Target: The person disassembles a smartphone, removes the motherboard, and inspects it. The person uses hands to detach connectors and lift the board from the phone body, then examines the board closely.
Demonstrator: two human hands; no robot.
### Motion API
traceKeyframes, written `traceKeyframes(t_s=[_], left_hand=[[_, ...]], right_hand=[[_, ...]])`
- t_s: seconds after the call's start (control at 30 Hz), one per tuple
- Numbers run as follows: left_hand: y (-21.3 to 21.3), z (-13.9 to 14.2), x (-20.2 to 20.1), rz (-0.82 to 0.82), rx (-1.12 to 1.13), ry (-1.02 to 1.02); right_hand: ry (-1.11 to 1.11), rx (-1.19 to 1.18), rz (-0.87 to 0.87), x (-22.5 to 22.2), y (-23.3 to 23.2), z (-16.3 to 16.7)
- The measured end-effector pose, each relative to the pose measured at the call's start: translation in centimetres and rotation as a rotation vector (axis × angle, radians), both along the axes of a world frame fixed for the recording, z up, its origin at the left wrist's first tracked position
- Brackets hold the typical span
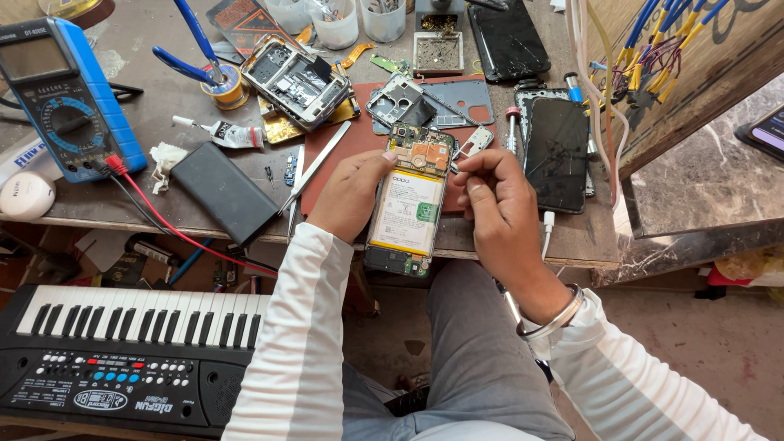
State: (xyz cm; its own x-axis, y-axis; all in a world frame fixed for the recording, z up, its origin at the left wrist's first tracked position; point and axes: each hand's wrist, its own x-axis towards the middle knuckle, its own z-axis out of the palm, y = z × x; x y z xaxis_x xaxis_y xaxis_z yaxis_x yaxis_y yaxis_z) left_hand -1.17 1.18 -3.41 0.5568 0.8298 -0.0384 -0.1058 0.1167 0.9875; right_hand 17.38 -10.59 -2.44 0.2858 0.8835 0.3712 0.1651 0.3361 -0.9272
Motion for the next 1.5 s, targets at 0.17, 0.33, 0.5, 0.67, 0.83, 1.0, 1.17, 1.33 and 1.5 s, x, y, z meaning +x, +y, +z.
traceKeyframes(t_s=[0.17,0.33,0.5,0.67,0.83,1.0,1.17,1.33,1.5], left_hand=[[0.1,-0.5,-0.2,0.029,0.064,0.043],[0.8,-2.0,-0.6,0.063,0.159,0.102],[0.9,-2.2,-0.8,0.139,0.658,0.242],[-0.2,-0.8,0.1,0.106,0.136,-0.003],[-0.8,-0.1,0.3,0.133,0.181,0.036],[-0.7,-0.2,0.2,0.146,0.186,0.044],[-0.7,-0.3,0.3,0.124,0.220,0.059],[-0.9,-0.2,0.2,0.100,0.229,0.059],[-1.1,0.1,0.2,0.073,0.210,0.058]], right_hand=[[0.033,-0.015,0.002,0.3,0.2,-0.4],[-0.066,0.008,-0.005,0.3,0.0,-0.1],[-0.099,0.025,-0.005,0.2,0.0,0.2],[-0.132,0.014,-0.006,0.4,-0.1,-0.1],[0.096,-0.082,0.157,1.3,0.3,0.3],[-0.087,-0.099,0.114,3.1,1.6,2.6],[-0.293,-0.289,0.231,4.5,5.3,5.7],[-0.307,-0.570,0.473,3.9,8.0,6.6],[-0.443,-0.623,0.518,4.3,8.7,6.5]])
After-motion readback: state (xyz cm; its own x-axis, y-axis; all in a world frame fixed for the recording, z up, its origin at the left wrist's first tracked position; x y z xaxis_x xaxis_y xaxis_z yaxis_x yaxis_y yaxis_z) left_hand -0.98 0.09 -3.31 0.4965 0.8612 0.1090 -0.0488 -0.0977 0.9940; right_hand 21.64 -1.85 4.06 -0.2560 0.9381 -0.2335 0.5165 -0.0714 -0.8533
